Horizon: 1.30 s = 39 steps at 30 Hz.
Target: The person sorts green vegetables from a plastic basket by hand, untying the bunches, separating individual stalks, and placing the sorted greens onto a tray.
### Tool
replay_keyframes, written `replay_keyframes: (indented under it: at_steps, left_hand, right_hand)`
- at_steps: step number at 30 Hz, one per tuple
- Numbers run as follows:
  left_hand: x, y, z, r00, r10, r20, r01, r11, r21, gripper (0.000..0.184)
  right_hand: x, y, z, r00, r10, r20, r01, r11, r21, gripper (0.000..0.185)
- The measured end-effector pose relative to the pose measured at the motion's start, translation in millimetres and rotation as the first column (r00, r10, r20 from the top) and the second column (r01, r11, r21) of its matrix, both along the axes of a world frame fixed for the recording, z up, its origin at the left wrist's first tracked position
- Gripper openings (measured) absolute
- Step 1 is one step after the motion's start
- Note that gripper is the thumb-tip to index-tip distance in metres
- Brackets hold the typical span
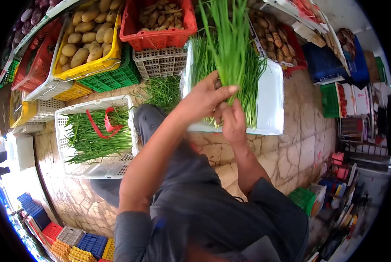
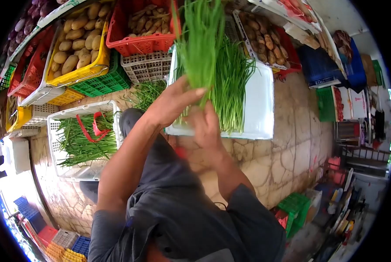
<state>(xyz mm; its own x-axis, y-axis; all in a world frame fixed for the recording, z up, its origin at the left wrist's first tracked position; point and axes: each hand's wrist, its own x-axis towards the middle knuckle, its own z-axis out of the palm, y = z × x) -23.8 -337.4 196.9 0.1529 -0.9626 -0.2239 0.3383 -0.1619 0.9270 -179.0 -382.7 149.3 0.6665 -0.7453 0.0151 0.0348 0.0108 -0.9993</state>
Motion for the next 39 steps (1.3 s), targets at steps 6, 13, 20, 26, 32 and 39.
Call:
replay_keyframes:
  at_steps: [6, 13, 20, 26, 32, 39]
  left_hand:
    - [16.6, 55.8, -92.3, 0.988, 0.152, -0.042, -0.144, 0.98, 0.139, 0.06]
    - [44.0, 213.8, -137.3, 0.814, 0.578, -0.058, -0.518, 0.768, 0.376, 0.04]
    - [37.9, 289.8, -176.7, 0.613, 0.783, -0.106, -0.68, 0.591, 0.435, 0.035]
    - [26.4, 322.9, -193.2, 0.558, 0.819, -0.136, -0.702, 0.553, 0.448, 0.035]
    - [19.3, 363.1, -192.6, 0.488, 0.871, -0.049, -0.805, 0.471, 0.36, 0.036]
    - [7.9, 418.6, -161.3, 0.136, 0.989, 0.051, -0.952, 0.117, 0.283, 0.036]
  right_hand:
    - [-14.3, -47.9, -133.2, 0.929, -0.094, -0.359, 0.233, 0.901, 0.365, 0.058]
    - [-29.7, -43.9, -197.6, 0.854, -0.128, -0.503, 0.325, 0.888, 0.326, 0.06]
    - [-34.9, -8.6, -136.9, 0.863, -0.127, -0.489, 0.262, 0.94, 0.219, 0.052]
    - [-53.8, 20.6, -120.4, 0.798, -0.247, -0.55, 0.022, 0.923, -0.384, 0.026]
    - [27.5, 73.2, -94.8, 0.85, 0.144, -0.507, -0.237, 0.964, -0.123, 0.018]
    - [150.7, 150.0, -154.6, 0.757, 0.589, -0.284, -0.646, 0.74, -0.189, 0.059]
